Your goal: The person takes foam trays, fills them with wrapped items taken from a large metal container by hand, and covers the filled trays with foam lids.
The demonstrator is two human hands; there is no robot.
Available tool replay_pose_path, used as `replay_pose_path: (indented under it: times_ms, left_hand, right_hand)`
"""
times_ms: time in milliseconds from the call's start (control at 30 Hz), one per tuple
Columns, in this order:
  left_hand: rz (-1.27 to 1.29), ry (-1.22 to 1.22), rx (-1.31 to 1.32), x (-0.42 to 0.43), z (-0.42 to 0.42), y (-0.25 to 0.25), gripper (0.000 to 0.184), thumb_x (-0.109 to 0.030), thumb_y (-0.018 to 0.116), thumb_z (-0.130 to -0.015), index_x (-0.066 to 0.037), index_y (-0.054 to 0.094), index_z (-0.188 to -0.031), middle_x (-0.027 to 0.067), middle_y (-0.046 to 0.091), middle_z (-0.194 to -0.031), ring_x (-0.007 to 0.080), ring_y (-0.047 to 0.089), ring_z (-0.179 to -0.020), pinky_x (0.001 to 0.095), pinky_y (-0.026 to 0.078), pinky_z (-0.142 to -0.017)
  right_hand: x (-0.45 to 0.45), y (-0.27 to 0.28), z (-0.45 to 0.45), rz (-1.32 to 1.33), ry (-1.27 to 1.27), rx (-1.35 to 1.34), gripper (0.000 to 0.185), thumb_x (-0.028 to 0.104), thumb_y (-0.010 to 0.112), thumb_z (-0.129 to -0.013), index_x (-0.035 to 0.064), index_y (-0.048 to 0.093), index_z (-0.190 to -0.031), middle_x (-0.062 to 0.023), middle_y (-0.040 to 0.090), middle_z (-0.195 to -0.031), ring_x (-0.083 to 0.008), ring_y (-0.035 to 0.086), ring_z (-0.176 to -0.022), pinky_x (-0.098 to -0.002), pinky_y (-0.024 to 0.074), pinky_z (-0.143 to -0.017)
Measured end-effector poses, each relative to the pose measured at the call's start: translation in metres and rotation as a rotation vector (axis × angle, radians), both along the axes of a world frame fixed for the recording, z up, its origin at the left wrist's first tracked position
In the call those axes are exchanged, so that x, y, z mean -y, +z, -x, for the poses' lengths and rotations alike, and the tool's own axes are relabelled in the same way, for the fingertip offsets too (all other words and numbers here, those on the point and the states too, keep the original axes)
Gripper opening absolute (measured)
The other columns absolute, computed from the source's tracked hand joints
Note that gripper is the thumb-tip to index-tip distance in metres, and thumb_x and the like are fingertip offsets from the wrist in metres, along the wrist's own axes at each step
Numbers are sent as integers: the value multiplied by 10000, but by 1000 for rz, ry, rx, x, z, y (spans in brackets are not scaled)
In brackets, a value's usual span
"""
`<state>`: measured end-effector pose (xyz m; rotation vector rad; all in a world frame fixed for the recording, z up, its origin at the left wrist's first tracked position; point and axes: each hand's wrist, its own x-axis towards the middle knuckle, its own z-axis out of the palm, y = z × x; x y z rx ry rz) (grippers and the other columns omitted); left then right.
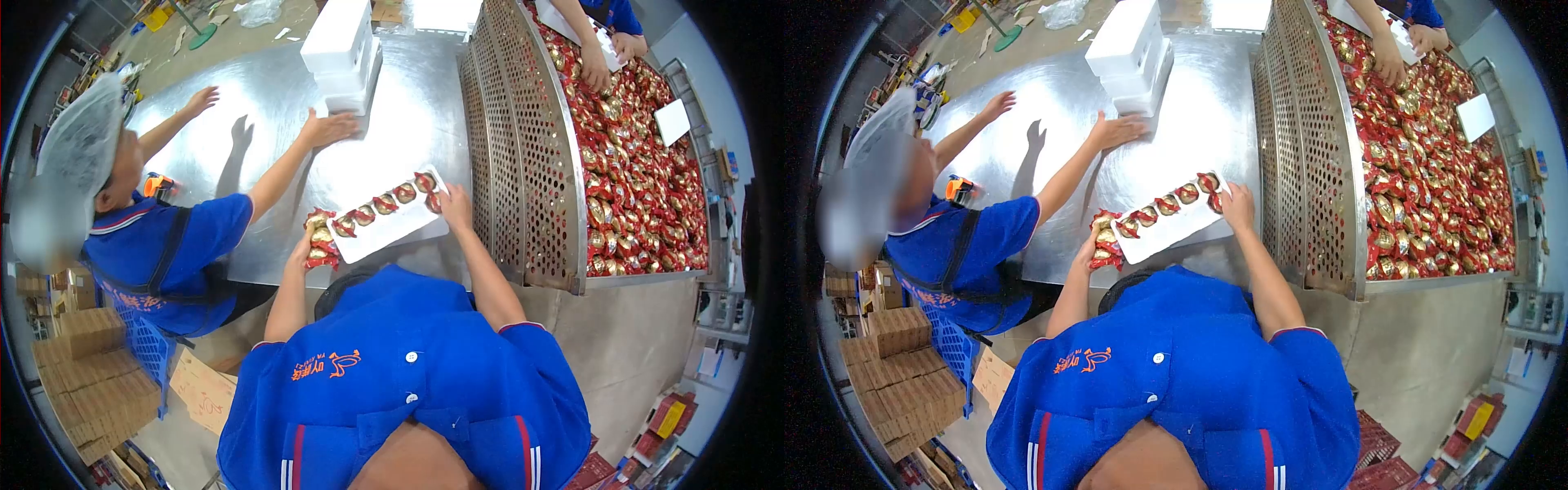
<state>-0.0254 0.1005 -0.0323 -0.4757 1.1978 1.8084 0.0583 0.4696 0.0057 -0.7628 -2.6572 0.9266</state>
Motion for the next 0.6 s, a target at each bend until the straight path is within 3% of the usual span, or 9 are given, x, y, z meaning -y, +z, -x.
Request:
replay_pose_path:
  times_ms: [67,133,200,267,367,400,467,533,600]
  left_hand:
    - [46,-17,23,-1,5,7,592,-537,402,-853,-41,473,-1168,116,595,-1031,218,613,-863,374,528,-701]
    - [97,-30,51,-2,5,10,566,-519,408,-862,-39,478,-1154,107,613,-976,212,631,-790,361,542,-637]
    - [158,-126,16,-4,13,11,557,-508,403,-870,-40,474,-1164,109,601,-1018,203,625,-823,354,540,-659]
    - [180,-78,-11,-9,10,23,541,-485,394,-882,-40,455,-1184,111,599,-1016,195,622,-834,350,539,-670]
    - [134,-45,49,-17,2,38,504,-447,398,-896,-47,440,-1200,112,582,-1040,187,614,-861,347,539,-673]
    - [195,-75,-116,-21,0,48,473,-419,404,-902,-56,439,-1204,111,567,-1062,178,605,-874,338,534,-672]
    - [264,-165,-405,-25,4,61,400,-293,445,-912,-62,413,-1236,93,529,-1118,139,566,-915,288,493,-726]
    - [415,-290,-787,-27,8,85,412,-215,488,-890,-71,396,-1265,73,542,-1094,115,541,-904,253,448,-777]
    - [308,-457,-756,-50,6,139,442,-165,516,-867,-78,387,-1281,57,555,-1067,114,532,-892,250,427,-805]
  right_hand:
    - [-12,-23,19,130,125,-307,258,222,554,-800,49,596,-988,-164,556,-997,-335,525,-907,-389,406,-843]
    - [-11,-44,25,329,51,-267,351,288,569,-819,26,549,-1051,-160,548,-1033,-272,531,-933,-351,402,-847]
    - [-14,-58,30,864,-117,-113,407,318,558,-835,-4,495,-1076,-168,543,-1045,-216,524,-957,-316,403,-837]
    - [-8,-29,21,890,-148,-42,418,350,569,-827,-11,471,-1014,-148,559,-971,-182,533,-895,-295,417,-793]
    - [-10,-26,-13,721,-203,48,408,397,603,-791,18,468,-863,-136,575,-827,-222,559,-755,-331,439,-689]
    - [-8,-16,-25,720,-207,62,408,397,603,-791,18,468,-863,-136,575,-827,-222,559,-755,-331,439,-689]
    - [-2,10,-47,292,-146,407,428,410,616,-771,15,483,-872,-160,573,-874,-291,553,-827,-361,427,-723]
    - [17,33,-54,116,-147,243,428,338,661,-736,14,505,-969,-172,551,-995,-333,512,-946,-387,406,-806]
    - [40,69,-45,97,180,-251,510,242,692,-703,42,484,-1124,-160,511,-1104,-306,473,-1042,-386,371,-894]
